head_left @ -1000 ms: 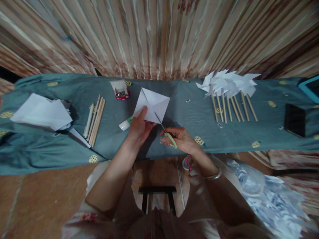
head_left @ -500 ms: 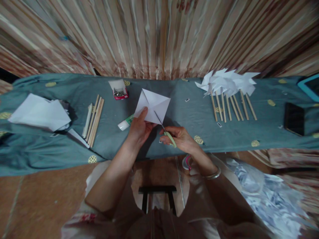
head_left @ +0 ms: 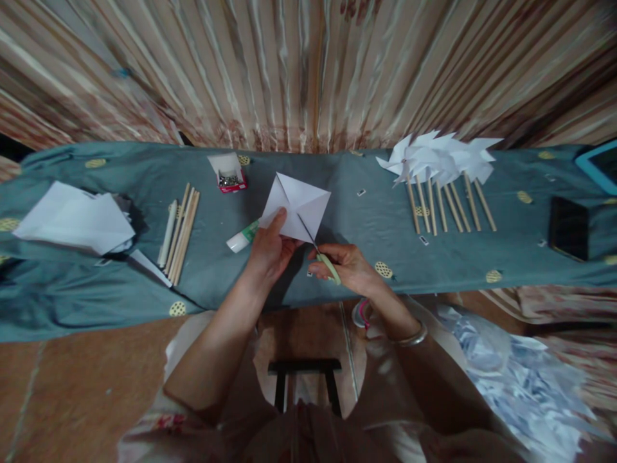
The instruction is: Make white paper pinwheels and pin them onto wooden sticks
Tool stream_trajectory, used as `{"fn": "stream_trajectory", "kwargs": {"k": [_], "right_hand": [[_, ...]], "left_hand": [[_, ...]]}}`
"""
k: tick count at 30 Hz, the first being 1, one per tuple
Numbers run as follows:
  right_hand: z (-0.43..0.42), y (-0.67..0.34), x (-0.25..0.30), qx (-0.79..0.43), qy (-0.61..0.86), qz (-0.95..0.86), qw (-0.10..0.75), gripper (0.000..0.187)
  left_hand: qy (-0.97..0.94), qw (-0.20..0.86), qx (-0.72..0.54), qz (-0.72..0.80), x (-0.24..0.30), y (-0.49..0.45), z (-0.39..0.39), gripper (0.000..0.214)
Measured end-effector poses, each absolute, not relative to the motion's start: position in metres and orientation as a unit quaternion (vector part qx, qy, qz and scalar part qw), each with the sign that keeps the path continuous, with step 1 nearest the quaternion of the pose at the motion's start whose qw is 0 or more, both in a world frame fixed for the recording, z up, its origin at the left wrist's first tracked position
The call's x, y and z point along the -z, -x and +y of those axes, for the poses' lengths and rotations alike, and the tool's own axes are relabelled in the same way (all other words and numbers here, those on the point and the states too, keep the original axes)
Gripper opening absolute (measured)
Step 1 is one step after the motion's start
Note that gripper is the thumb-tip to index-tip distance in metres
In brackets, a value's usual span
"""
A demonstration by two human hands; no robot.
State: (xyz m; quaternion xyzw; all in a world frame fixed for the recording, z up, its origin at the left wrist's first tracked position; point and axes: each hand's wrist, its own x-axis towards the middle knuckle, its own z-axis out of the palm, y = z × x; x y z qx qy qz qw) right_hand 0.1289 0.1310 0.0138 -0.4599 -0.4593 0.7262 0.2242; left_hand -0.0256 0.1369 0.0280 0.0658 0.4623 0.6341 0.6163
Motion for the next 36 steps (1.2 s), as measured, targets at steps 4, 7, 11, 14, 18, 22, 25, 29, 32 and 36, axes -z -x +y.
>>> {"fn": "stream_trajectory", "kwargs": {"k": [4,7,11,14,18,22,25,29,32,36], "right_hand": [[0.131,-0.128,-0.014,-0.723,0.456,-0.466,0.23,0.044],[0.131,-0.129,-0.013,-0.715,0.456,-0.478,0.229,0.042],[0.131,-0.129,-0.012,-0.713,0.448,-0.487,0.232,0.041],[0.131,-0.128,-0.014,-0.709,0.449,-0.49,0.236,0.041],[0.131,-0.125,-0.018,-0.718,0.458,-0.47,0.231,0.043],[0.13,-0.127,-0.018,-0.722,0.455,-0.475,0.215,0.043],[0.13,-0.13,-0.017,-0.719,0.448,-0.491,0.202,0.043],[0.13,-0.136,-0.019,-0.733,0.445,-0.479,0.187,0.045],[0.131,-0.143,-0.02,-0.744,0.439,-0.472,0.175,0.048],[0.133,-0.156,-0.019,-0.743,0.428,-0.487,0.167,0.048]], "left_hand": [[-0.065,0.615,-0.637,0.461,-0.028,0.025,0.137,0.009],[-0.063,0.617,-0.639,0.455,-0.027,0.026,0.137,0.007],[-0.062,0.623,-0.645,0.438,-0.025,0.026,0.137,0.008],[-0.059,0.623,-0.646,0.436,-0.026,0.026,0.137,0.009],[-0.06,0.62,-0.638,0.452,-0.029,0.026,0.137,0.016],[-0.06,0.617,-0.639,0.456,-0.03,0.027,0.138,0.013],[-0.052,0.614,-0.638,0.462,-0.032,0.029,0.14,0.011],[-0.041,0.605,-0.649,0.46,-0.035,0.034,0.142,0.019],[-0.036,0.601,-0.659,0.452,-0.036,0.039,0.144,0.017],[-0.052,0.592,-0.672,0.441,-0.032,0.045,0.146,0.01]]}}
